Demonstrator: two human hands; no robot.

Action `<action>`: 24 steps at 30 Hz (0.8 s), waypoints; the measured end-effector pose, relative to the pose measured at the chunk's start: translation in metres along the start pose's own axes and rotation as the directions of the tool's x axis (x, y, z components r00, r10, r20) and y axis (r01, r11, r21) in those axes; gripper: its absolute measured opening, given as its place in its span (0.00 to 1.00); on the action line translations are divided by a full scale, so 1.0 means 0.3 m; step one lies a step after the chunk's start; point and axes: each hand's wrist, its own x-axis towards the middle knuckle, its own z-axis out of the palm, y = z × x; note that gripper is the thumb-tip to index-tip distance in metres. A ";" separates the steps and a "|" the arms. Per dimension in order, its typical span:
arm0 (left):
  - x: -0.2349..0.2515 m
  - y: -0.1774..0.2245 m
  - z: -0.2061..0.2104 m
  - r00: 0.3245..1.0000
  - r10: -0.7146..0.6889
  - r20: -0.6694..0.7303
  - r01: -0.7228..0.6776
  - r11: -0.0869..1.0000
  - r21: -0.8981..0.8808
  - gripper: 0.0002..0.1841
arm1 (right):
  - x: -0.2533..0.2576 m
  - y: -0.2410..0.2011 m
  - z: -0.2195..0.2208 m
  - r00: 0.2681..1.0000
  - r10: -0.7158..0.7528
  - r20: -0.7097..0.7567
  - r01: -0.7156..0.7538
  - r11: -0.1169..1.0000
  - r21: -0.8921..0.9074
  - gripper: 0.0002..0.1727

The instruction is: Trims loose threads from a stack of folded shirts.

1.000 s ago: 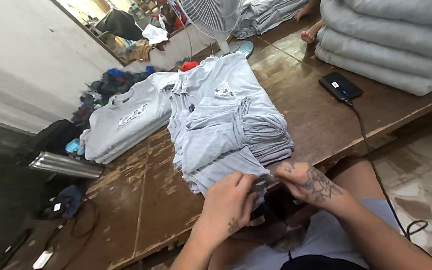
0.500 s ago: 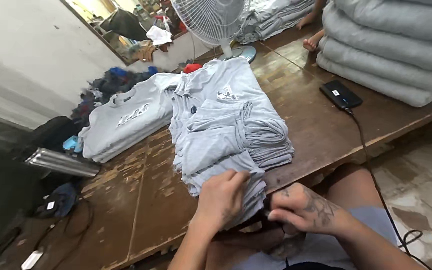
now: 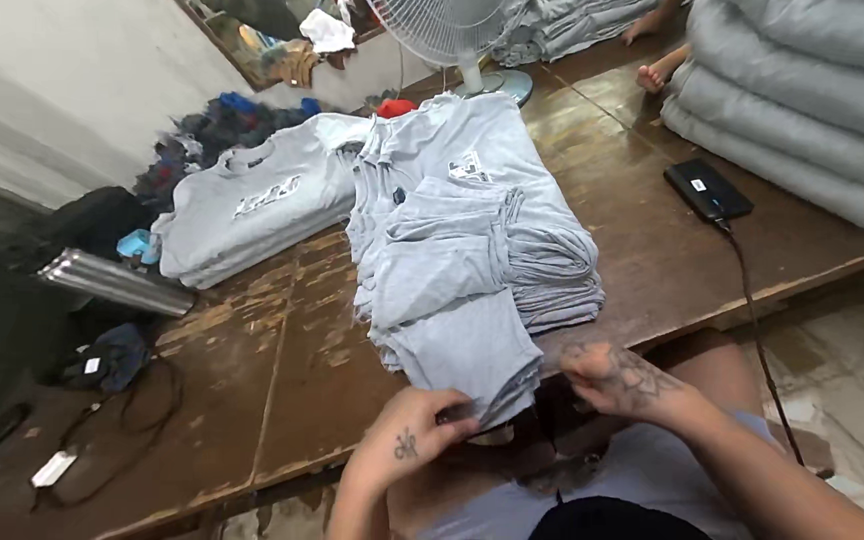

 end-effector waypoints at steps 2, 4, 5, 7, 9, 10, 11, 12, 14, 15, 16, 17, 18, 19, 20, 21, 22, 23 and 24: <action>0.012 0.021 -0.042 0.961 0.042 -0.275 -0.069 0.994 -0.089 0.13 | 0.000 0.005 -0.037 0.996 0.032 -0.079 -0.033 0.999 -0.013 0.07; 0.063 0.077 -0.055 0.887 0.016 -0.462 -0.181 0.931 -0.316 0.22 | 0.035 -0.015 -0.063 0.981 -0.006 -0.196 -0.003 0.999 -0.049 0.13; 0.101 0.112 -0.043 0.884 -0.003 -0.468 -0.217 0.883 -0.416 0.28 | 0.060 -0.030 -0.062 0.976 -0.030 -0.217 0.016 0.998 -0.067 0.17; 0.187 0.157 0.023 0.918 -0.018 -0.397 -0.214 0.820 -0.532 0.32 | 0.104 -0.043 -0.027 0.970 -0.098 -0.223 0.075 0.991 -0.111 0.19; 0.252 0.144 0.114 0.936 -0.077 -0.344 -0.143 0.808 -0.571 0.25 | 0.093 -0.011 0.026 0.931 -0.218 -0.293 0.173 0.970 -0.171 0.09; 0.268 0.118 0.146 0.938 -0.106 -0.331 -0.120 0.795 -0.594 0.23 | 0.065 -0.004 0.019 0.923 -0.240 -0.302 0.198 0.966 -0.164 0.10; 0.273 0.091 0.164 0.931 -0.128 -0.340 -0.127 0.762 -0.635 0.22 | 0.028 -0.003 -0.013 0.937 -0.228 -0.265 0.198 0.971 -0.137 0.12; 0.265 0.069 0.170 0.922 -0.155 -0.354 -0.149 0.703 -0.695 0.21 | -0.017 -0.001 -0.049 0.958 -0.207 -0.198 0.186 0.976 -0.116 0.13; 0.234 0.045 0.176 0.905 -0.223 -0.363 -0.198 0.535 -0.821 0.18 | -0.096 0.000 -0.096 0.988 -0.143 -0.057 0.139 0.987 -0.080 0.15; 0.225 0.044 0.176 0.896 -0.259 -0.362 -0.218 0.452 -0.865 0.17 | -0.105 -0.006 -0.104 0.991 -0.123 -0.046 0.120 0.990 -0.069 0.19; 0.228 0.044 0.174 0.890 -0.269 -0.368 -0.247 0.394 -0.885 0.16 | -0.086 -0.018 -0.103 0.989 -0.117 -0.086 0.111 0.991 -0.068 0.24; 0.235 0.044 0.176 0.888 -0.261 -0.378 -0.274 0.362 -0.891 0.17 | -0.051 -0.036 -0.092 0.983 -0.113 -0.146 0.103 0.992 -0.070 0.25; 0.243 0.044 0.182 0.888 -0.246 -0.388 -0.291 0.351 -0.890 0.17 | -0.005 -0.052 -0.067 0.972 -0.117 -0.203 0.105 0.992 -0.065 0.22; 0.248 0.045 0.186 0.890 -0.228 -0.396 -0.298 0.368 -0.881 0.17 | 0.043 -0.058 -0.031 0.965 -0.131 -0.227 0.117 0.990 -0.075 0.20; 0.245 0.043 0.191 0.893 -0.207 -0.399 -0.293 0.406 -0.866 0.17 | 0.084 -0.050 0.016 0.956 -0.163 -0.244 0.145 0.985 -0.088 0.17; 0.234 0.037 0.194 0.901 -0.179 -0.395 -0.277 0.464 -0.842 0.18 | 0.106 -0.028 0.062 0.934 -0.210 -0.291 0.187 0.977 -0.106 0.12; 0.217 0.026 0.190 0.912 -0.145 -0.384 -0.251 0.543 -0.801 0.20 | 0.106 -0.008 0.086 0.902 -0.239 -0.359 0.216 0.971 -0.104 0.08; 0.195 0.011 0.175 0.922 -0.105 -0.372 -0.221 0.646 -0.731 0.22 | 0.089 -0.001 0.078 0.877 -0.239 -0.417 0.233 0.970 -0.066 0.09; 0.164 -0.006 0.156 0.930 -0.062 -0.363 -0.191 0.762 -0.618 0.26 | 0.059 -0.003 0.042 0.874 -0.215 -0.435 0.234 0.972 -0.011 0.11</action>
